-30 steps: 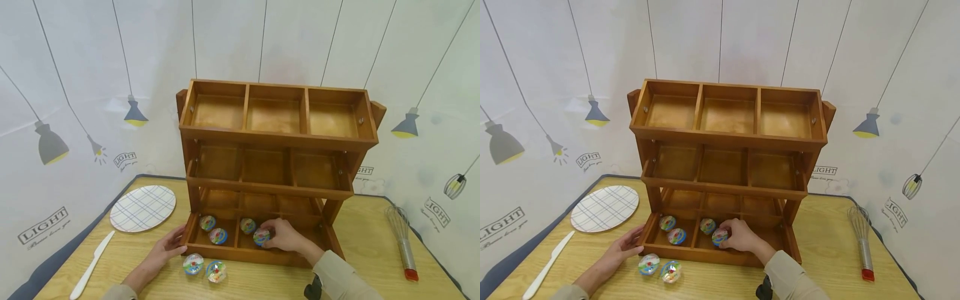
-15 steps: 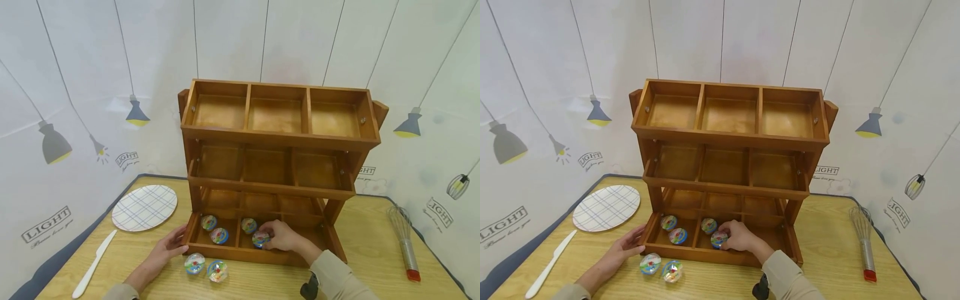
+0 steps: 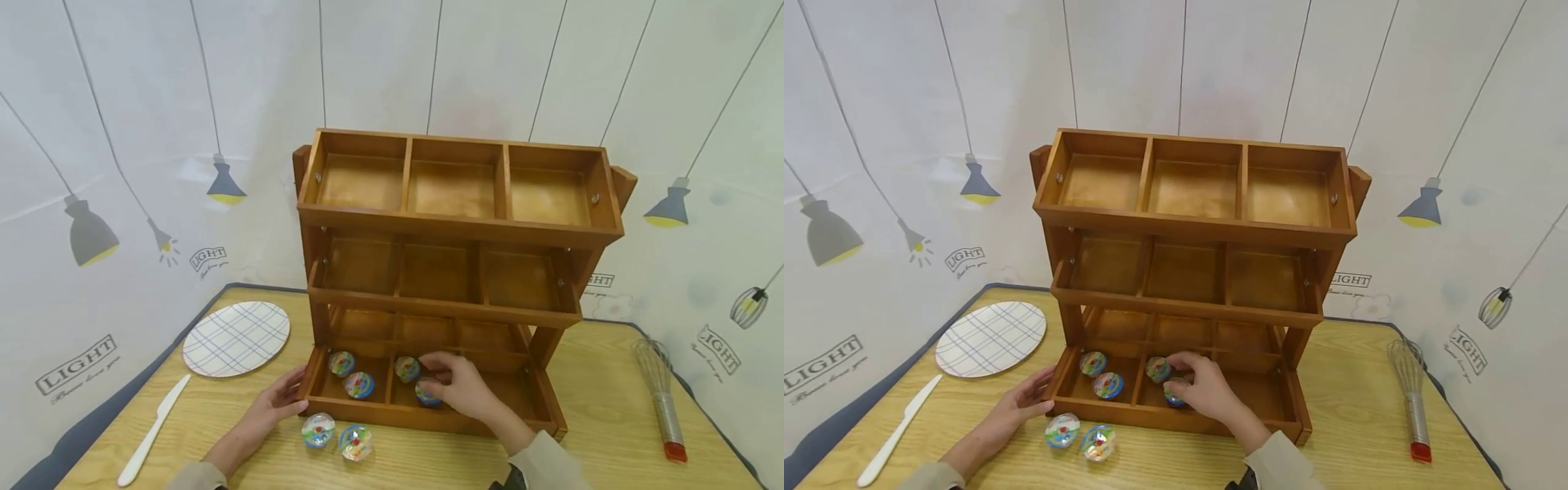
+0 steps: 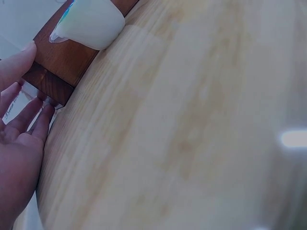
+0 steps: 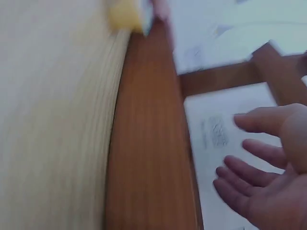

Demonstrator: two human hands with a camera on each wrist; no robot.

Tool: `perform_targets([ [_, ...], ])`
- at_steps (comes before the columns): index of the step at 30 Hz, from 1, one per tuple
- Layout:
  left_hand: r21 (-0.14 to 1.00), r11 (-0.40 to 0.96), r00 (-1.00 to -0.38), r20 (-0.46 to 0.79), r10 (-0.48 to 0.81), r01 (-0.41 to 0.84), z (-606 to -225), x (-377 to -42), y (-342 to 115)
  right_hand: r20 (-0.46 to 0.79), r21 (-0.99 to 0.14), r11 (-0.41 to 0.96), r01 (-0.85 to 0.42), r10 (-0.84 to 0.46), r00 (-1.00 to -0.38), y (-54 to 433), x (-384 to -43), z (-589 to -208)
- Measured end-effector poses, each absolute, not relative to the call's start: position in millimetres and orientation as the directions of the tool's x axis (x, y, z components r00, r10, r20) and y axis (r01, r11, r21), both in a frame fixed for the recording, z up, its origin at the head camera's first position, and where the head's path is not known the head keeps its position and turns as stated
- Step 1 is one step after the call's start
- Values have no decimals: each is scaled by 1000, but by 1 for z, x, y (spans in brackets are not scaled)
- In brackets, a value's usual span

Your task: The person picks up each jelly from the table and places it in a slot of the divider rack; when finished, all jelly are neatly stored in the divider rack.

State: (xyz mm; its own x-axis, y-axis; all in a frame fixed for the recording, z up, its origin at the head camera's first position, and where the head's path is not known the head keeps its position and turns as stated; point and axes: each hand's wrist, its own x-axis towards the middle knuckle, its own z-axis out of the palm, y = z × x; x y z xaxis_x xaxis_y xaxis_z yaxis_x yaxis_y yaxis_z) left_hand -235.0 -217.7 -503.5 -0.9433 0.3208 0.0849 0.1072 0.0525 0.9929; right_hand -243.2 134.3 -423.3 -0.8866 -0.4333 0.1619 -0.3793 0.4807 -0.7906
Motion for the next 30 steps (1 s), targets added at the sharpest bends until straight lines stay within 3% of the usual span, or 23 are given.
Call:
perform_targets([
  [7, 994, 54, -944, 77, 322, 99, -502, -235, -218, 294, -865, 218, -451, -509, -809, 96, -209, -440],
  [13, 994, 56, -949, 73, 307, 95, -503, -235, -217, 349, -832, 279, -480, -409, -843, 63, -188, -468],
  [18, 992, 62, -953, 85, 292, 107, -504, -236, -217, 441, -779, 271, -566, -406, -801, 50, -182, -479],
  [21, 992, 64, -952, 86, 295, 110, -505, -236, -218, 371, -812, 278, -514, -434, -821, 46, -181, -482],
  [26, 993, 57, -948, 81, 308, 103, -505, -236, -219, 157, -909, 296, -294, -410, -898, 40, -183, -488],
  [30, 992, 60, -948, 85, 308, 109, -503, -234, -218, 86, -945, 251, -208, -423, -902, 38, -186, -495],
])
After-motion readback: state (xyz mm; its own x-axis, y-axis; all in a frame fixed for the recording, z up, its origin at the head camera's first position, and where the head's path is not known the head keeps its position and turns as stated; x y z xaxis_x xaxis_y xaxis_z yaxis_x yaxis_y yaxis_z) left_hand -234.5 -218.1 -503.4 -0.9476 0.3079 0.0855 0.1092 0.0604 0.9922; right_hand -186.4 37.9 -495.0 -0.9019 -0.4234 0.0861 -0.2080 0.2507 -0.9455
